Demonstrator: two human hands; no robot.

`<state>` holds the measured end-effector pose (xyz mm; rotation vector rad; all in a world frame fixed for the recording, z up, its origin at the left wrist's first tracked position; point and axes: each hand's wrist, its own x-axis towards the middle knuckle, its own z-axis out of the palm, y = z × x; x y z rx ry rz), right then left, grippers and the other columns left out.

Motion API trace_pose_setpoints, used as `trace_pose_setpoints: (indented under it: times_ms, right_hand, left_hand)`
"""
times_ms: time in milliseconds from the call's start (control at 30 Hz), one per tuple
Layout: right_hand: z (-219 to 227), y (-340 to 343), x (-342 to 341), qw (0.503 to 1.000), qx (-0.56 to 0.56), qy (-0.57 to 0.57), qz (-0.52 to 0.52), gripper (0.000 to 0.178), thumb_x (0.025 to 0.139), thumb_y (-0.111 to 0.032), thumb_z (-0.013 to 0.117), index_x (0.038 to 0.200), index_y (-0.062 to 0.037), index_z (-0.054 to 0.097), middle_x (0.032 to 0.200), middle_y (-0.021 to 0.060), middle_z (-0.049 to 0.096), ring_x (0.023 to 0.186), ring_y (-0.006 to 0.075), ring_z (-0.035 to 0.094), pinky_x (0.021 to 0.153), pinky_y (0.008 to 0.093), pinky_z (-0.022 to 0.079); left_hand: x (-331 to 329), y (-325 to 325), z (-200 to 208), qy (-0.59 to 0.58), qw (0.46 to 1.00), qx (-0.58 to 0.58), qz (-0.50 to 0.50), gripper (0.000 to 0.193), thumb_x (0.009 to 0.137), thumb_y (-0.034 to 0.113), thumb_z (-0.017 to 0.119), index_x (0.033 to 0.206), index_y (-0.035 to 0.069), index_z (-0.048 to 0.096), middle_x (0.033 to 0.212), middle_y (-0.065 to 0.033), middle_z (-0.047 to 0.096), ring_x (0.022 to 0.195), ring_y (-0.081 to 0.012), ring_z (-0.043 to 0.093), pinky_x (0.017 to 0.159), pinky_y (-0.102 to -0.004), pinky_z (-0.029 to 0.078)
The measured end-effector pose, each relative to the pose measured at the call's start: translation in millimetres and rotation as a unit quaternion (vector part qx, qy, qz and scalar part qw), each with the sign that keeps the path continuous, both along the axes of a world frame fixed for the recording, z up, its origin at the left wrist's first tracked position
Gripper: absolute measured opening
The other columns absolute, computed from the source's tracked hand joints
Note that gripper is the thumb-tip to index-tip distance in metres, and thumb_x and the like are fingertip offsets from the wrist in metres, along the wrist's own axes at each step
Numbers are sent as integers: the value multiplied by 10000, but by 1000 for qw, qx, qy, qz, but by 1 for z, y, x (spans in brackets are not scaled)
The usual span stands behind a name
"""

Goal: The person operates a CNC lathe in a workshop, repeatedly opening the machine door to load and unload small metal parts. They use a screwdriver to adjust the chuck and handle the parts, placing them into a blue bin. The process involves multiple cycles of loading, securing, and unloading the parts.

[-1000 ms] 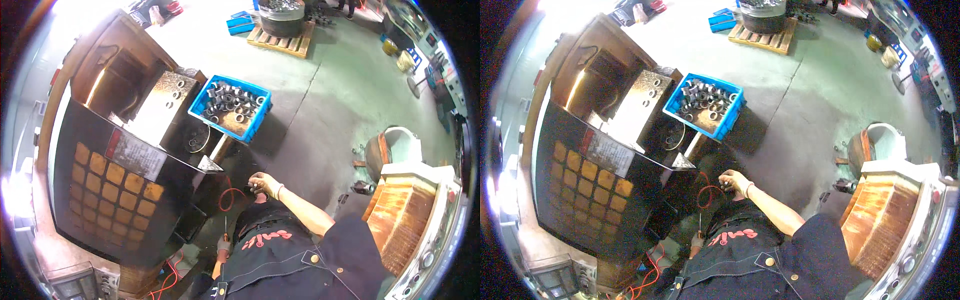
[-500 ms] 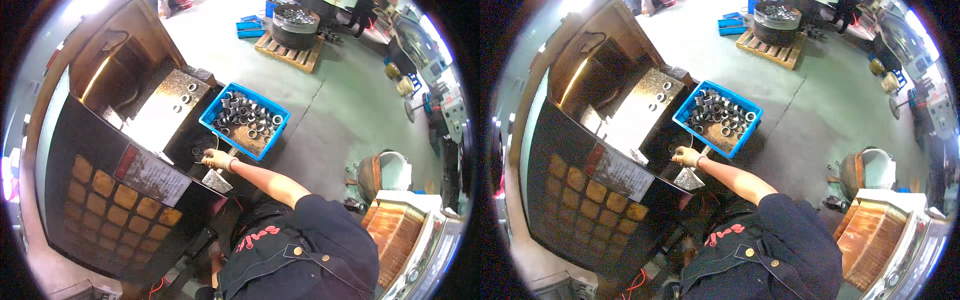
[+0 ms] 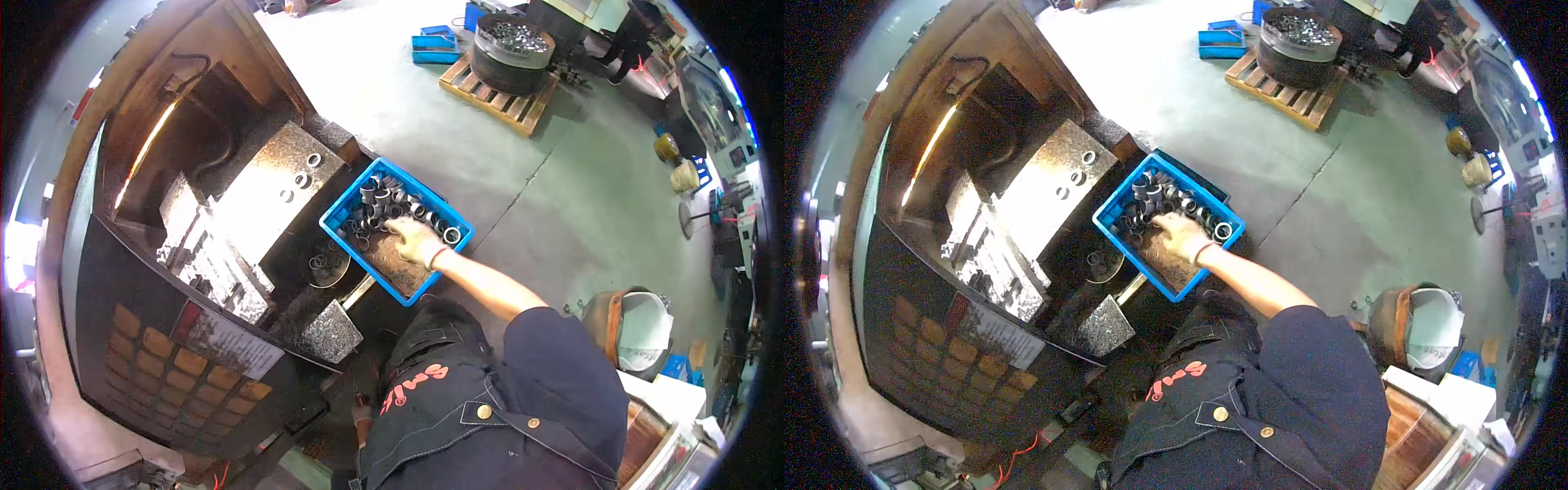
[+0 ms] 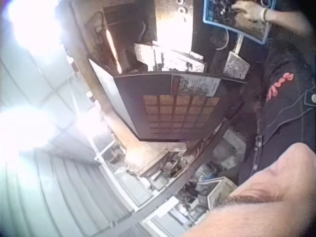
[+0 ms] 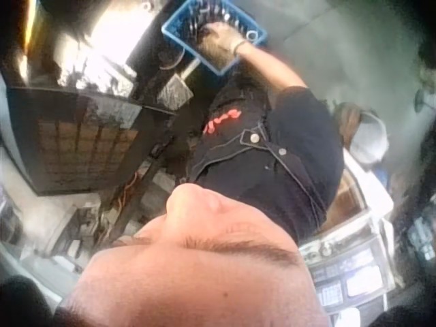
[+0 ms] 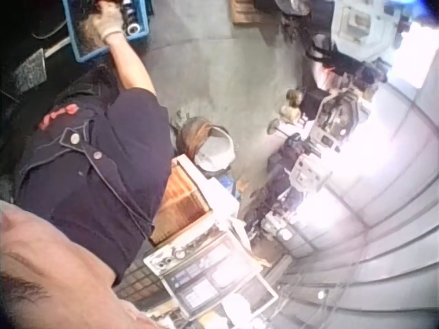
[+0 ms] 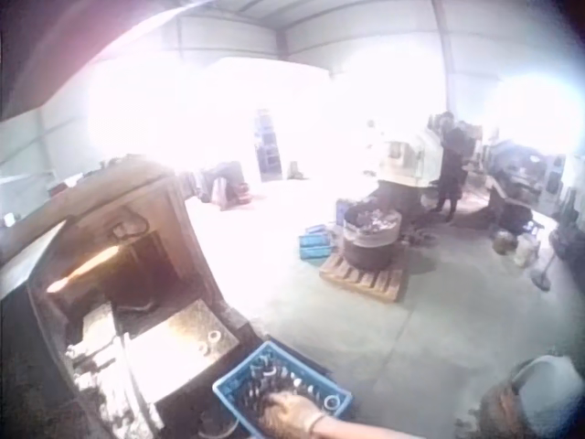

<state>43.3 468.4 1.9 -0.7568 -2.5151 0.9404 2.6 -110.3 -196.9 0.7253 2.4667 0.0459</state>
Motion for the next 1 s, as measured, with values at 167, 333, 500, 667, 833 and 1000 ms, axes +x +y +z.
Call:
trace_pose_setpoints:
  times_ms: [167, 333, 500, 667, 833, 1000]
  right_hand:
    - [8, 57, 19, 979, 101, -175, -4, 322, 767, -105, 557, 1088, -105, 533, 1052, 153, 536, 919, 313, 604, 778, 422, 509]
    - [-7, 79, -3, 957, 156, -238, 52, 162, 795, -86, 536, 948, -70, 585, 1017, 147, 554, 855, 288, 625, 729, 415, 529]
    - [-5, 93, -4, 973, 102, -174, 111, 125, 771, -113, 563, 872, -51, 604, 992, 159, 564, 895, 309, 610, 760, 428, 501]
    - [-10, 93, 17, 929, -351, -58, 99, 299, 750, -178, 664, 981, 2, 604, 821, 49, 620, 720, 122, 558, 653, 287, 469]
    - [-7, 67, 24, 831, -551, -22, 78, 254, 843, -271, 656, 979, -59, 618, 811, 2, 624, 700, 58, 555, 594, 212, 444]
    - [-28, 40, 11, 607, -784, 20, 124, 266, 875, -291, 614, 1028, -74, 608, 888, 30, 642, 782, 135, 616, 664, 304, 499]
  left_hand:
    - [15, 34, 15, 171, 953, -16, -250, 394, 840, 354, 514, 1051, 33, 601, 1001, -250, 611, 861, -382, 595, 699, -454, 466]
    - [58, 43, 10, 175, 953, -99, -229, 386, 837, 294, 487, 1091, 13, 565, 1045, -230, 594, 903, -376, 574, 750, -425, 461]
    - [120, 68, 14, -14, 939, 57, 339, 395, 811, 205, 497, 1140, -9, 537, 1091, -197, 579, 964, -346, 557, 822, -378, 460]
    - [130, 110, 45, -44, 938, 64, 338, 392, 786, 211, 530, 1109, -10, 555, 1086, -211, 584, 976, -345, 569, 817, -398, 458]
    - [126, 127, 79, -66, 927, 40, 368, 397, 755, 235, 573, 1074, -1, 576, 1067, -236, 596, 977, -348, 590, 793, -429, 457]
    - [109, 114, 96, -88, 866, 106, 481, 422, 680, 161, 622, 1082, 39, 582, 1007, -225, 610, 941, -352, 607, 778, -394, 474]
